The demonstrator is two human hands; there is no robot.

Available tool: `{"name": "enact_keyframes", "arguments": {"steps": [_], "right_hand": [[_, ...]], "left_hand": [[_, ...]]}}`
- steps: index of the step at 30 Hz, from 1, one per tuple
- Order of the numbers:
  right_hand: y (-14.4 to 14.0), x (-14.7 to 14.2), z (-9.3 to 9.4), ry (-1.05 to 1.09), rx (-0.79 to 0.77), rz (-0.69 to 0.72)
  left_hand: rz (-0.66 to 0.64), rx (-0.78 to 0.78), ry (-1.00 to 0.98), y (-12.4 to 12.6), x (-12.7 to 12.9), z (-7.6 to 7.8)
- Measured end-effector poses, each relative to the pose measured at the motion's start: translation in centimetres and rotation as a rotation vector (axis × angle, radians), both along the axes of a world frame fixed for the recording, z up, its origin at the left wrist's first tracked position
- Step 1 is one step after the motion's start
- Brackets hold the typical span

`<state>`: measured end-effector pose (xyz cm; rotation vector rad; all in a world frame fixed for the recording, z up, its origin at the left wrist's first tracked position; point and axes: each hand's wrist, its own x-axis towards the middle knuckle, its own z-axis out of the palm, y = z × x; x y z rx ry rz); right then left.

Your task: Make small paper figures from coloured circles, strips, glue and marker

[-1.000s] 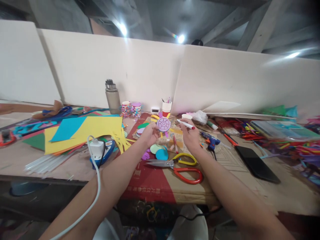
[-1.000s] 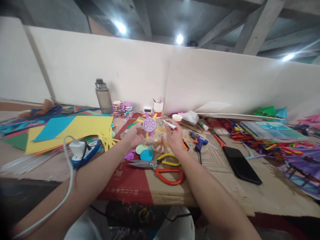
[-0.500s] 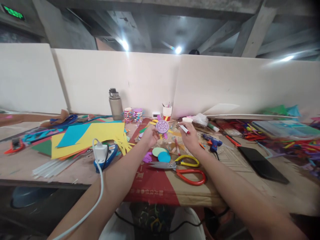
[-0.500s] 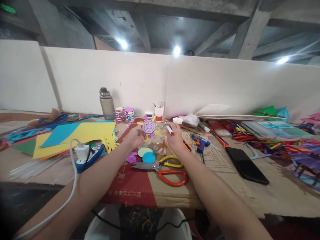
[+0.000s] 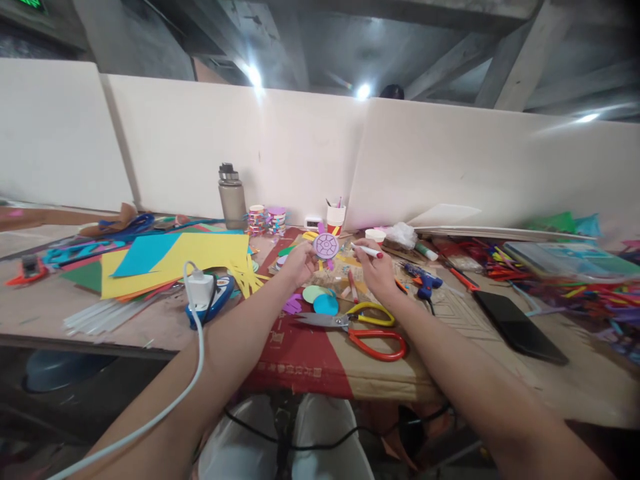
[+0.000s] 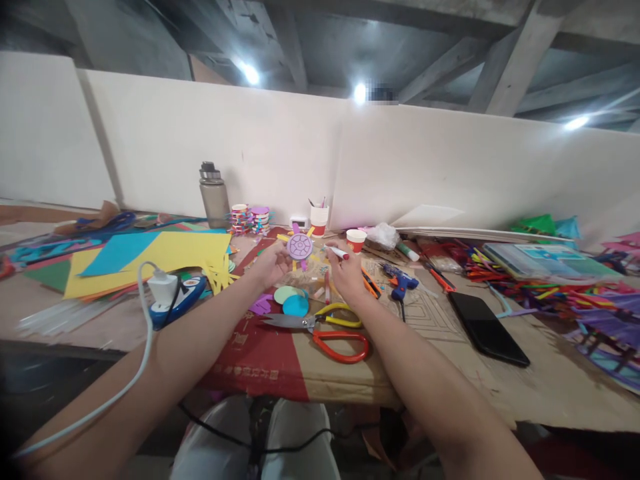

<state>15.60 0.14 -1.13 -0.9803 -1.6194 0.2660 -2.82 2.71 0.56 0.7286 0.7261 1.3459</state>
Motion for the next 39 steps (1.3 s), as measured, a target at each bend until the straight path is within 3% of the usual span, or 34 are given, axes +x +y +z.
{"name": "enact_keyframes", "arguments": {"steps": [9,24,28,34,39], "right_hand": [[0.6,-0.1,0.0,0.017,0.104,-0.018],[1.3,-0.2,-0.7,-0.005,-0.058,-0.014],[0.9,-0.4,-0.2,0.111,-0.131,0.04],[0.4,-1.0,0.5,0.47,-0.428,0.113],[0.1,-1.6,1.0,0.563,-0.446,0.109]], "left_hand": [[-0.034,0.054,0.029,-0.8,0.2,0.8],[-0.222,0.106,0.103,-1.2,0.4,0.9],[-0.217,0.142,0.107,-1.1,0.5,0.7],[-0.18,0.18,0.111,-1.3,1.0,0.5],[-0.023,0.337,0.411,-1.6,1.9,-0.5]]}}
